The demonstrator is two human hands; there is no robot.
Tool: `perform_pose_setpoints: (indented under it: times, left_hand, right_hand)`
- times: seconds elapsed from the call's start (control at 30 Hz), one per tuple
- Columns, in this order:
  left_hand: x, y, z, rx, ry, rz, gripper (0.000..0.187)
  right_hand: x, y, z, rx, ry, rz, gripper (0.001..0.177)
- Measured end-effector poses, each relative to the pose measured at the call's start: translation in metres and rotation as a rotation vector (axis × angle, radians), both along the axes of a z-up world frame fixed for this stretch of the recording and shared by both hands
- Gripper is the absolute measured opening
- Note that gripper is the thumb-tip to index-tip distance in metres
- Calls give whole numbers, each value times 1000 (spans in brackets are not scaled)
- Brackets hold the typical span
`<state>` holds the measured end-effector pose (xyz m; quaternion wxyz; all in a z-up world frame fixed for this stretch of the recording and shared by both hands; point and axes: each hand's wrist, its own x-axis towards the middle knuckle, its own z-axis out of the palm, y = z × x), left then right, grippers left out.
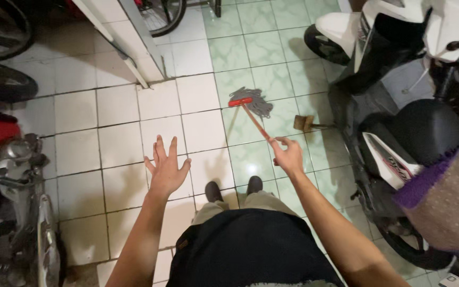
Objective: The person mops the tiled floor by hand using a mop, moving it across different sections of the tiles in a back and forth motion around parked motorcycles and furniture.
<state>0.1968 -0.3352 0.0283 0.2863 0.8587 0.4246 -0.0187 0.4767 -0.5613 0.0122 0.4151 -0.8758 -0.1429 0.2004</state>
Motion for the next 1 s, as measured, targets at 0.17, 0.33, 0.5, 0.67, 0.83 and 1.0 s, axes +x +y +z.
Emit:
perform_pose_setpoints:
  times: [0.17, 0.33, 0.5, 0.67, 0.83, 1.0]
  left_hand:
    - [15, 0, 2, -1, 2, 1, 86]
    - [34, -6, 7, 12, -23, -15, 85]
    - [55, -6, 17, 15, -55, -48, 85]
    - [60, 6, 21, 21, -70, -49, 86]
    - [54, 22, 8, -16, -49, -39, 86]
    - [51, 35, -14, -46, -19, -42, 87]
  right_hand:
    - [26, -17, -15, 58, 4, 48, 42]
    - [47, -25, -52, -25, -267, 165, 29]
    - [49, -1, -44, -126, -467, 176, 33]
    - [50, 27, -20, -221, -439, 156, 37]
    - [49, 39, -18, -318, -391, 138, 40]
    - [45, 47, -31, -335, -375, 110, 42]
